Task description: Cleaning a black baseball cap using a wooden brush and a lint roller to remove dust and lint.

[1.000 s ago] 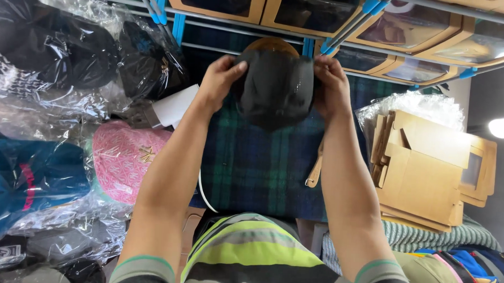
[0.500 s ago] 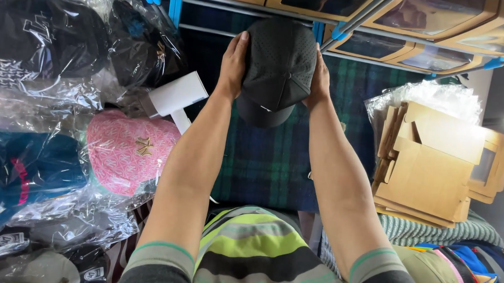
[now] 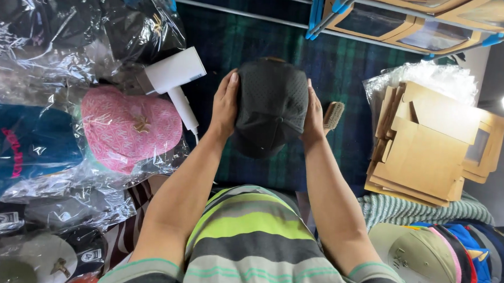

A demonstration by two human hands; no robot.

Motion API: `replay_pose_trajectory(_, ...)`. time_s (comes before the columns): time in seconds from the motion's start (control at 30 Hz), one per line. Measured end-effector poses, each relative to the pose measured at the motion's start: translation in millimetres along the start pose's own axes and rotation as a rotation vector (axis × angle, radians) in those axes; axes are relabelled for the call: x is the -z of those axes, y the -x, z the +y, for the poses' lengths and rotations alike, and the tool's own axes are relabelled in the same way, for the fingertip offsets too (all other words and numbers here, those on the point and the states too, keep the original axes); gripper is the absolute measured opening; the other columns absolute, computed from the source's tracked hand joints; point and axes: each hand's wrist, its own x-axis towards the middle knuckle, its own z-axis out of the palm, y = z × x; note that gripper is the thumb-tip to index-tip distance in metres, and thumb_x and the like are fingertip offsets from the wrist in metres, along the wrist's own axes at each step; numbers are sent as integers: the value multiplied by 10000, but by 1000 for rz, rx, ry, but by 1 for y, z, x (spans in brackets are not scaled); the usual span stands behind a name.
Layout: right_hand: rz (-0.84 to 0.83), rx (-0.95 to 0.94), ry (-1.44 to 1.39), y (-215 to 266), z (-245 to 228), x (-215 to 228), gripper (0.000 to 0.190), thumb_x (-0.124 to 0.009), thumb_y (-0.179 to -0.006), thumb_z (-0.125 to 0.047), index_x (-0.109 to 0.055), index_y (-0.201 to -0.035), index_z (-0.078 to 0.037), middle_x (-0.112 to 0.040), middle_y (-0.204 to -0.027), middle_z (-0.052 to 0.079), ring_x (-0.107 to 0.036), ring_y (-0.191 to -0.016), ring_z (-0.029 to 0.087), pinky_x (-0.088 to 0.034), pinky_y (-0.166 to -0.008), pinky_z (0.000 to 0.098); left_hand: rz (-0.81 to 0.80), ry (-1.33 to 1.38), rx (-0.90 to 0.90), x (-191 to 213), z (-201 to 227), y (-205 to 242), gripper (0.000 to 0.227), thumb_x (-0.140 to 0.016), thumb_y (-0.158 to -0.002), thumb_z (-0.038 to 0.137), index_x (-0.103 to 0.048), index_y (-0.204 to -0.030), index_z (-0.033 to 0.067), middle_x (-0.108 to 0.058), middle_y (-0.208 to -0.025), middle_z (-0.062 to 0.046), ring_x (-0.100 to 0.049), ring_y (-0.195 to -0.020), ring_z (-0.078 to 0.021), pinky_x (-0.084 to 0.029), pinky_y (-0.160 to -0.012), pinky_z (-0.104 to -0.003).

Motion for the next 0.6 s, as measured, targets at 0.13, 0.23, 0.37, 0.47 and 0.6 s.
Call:
replay_pose_trajectory(0.13,-24,48,15,12,0,1,468,-388,-1151,-277,-440,-1520,6,-406,-1545,320,-349,-1478,427,-201,-1269,534,-18,-45,-42,4,-9,5,567,-535,-1033,583,-598,-1431,184,-600,-1395,-248,-504,-1375,-414,-390,-1142,-556)
replay_pose_trajectory(0.23,-6,177,35,9,-12,-13,409,-436,-1146,-238,-491,-1504,-48,-471,-1517,234,-392,-1452,353,-271,-1243,488,-3,-130,-159,7,-7,-7,531,-485,-1081,528,-483,-1523,234,-553,-1432,-315,-446,-1395,-495,-364,-1151,-614)
replay_pose_trajectory(0.37,33,466,193,8,-27,-17,330,-529,-1098,-63,-606,-1417,-89,-590,-1402,127,-506,-1372,289,-433,-1152,430,7,-126,-458,6,-16,-10,372,-486,-1111,166,-595,-1444,288,-631,-1388,-177,-543,-1339,-384,-466,-1100,-543)
replay_pose_trajectory(0.47,-31,638,383,-3,-27,-7,294,-551,-1063,9,-658,-1333,-33,-639,-1318,173,-564,-1317,365,-469,-1107,478,-30,-174,-626,2,-15,-13,403,-462,-1086,33,-689,-1353,231,-660,-1359,-133,-566,-1326,-355,-475,-1092,-533)
replay_pose_trajectory(0.6,-176,453,386,-8,-20,0,397,-513,-1109,-295,-594,-1441,-94,-583,-1467,161,-491,-1394,381,-389,-1152,535,-118,-224,-640,3,-17,-22,303,-525,-1098,183,-673,-1363,176,-646,-1376,-161,-577,-1315,-362,-462,-1095,-549)
